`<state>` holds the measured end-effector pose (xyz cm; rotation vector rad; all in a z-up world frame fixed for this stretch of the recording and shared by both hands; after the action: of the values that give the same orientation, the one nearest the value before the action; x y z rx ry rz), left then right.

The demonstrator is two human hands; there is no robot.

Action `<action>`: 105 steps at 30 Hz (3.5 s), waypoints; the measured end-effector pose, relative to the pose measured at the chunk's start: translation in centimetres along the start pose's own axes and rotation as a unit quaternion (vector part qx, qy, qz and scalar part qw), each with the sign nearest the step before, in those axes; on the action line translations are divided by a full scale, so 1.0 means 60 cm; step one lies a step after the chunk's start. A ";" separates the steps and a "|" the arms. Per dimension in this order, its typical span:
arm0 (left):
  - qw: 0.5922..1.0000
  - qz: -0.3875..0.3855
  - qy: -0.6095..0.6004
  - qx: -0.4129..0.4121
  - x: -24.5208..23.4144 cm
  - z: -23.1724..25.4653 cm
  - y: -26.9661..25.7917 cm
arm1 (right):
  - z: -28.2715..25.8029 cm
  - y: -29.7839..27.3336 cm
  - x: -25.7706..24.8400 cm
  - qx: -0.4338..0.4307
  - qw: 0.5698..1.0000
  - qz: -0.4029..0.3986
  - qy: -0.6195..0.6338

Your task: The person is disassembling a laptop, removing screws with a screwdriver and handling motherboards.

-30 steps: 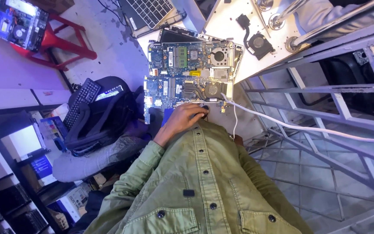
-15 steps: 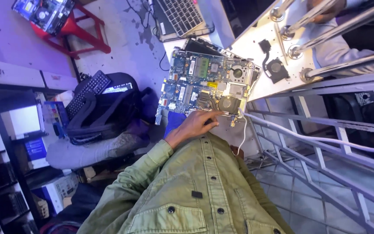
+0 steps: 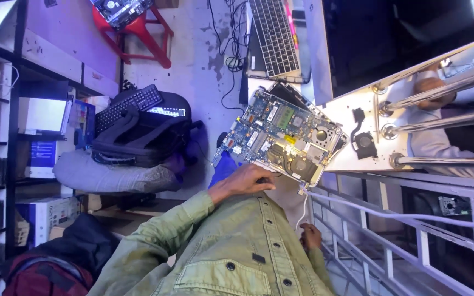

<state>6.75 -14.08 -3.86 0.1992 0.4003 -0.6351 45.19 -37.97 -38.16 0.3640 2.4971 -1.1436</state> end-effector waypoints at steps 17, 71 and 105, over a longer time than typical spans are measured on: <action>0.984 0.169 -0.033 -0.051 -0.090 0.004 -0.006 | -0.056 -0.129 -0.043 -0.020 0.998 0.049 0.036; 0.976 0.212 0.048 -0.018 -0.058 -0.053 0.068 | -0.831 -0.371 0.041 -0.677 0.696 0.005 0.239; 0.974 0.219 0.012 -0.049 -0.049 -0.063 0.083 | -0.912 -0.338 0.052 -0.650 0.734 -0.013 0.196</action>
<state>6.48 -7.45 -5.77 0.1936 0.3935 -0.1780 22.55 -8.70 7.11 0.1310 2.9149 0.9230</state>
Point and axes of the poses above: each hand's wrist, its own y-axis towards the middle knuckle, its own x-axis out of the palm, z = x × y, the point moved 4 cm from there along y, towards the middle knuckle, and after that the axes turned 7 degrees about -x, right-handed, at the moved point
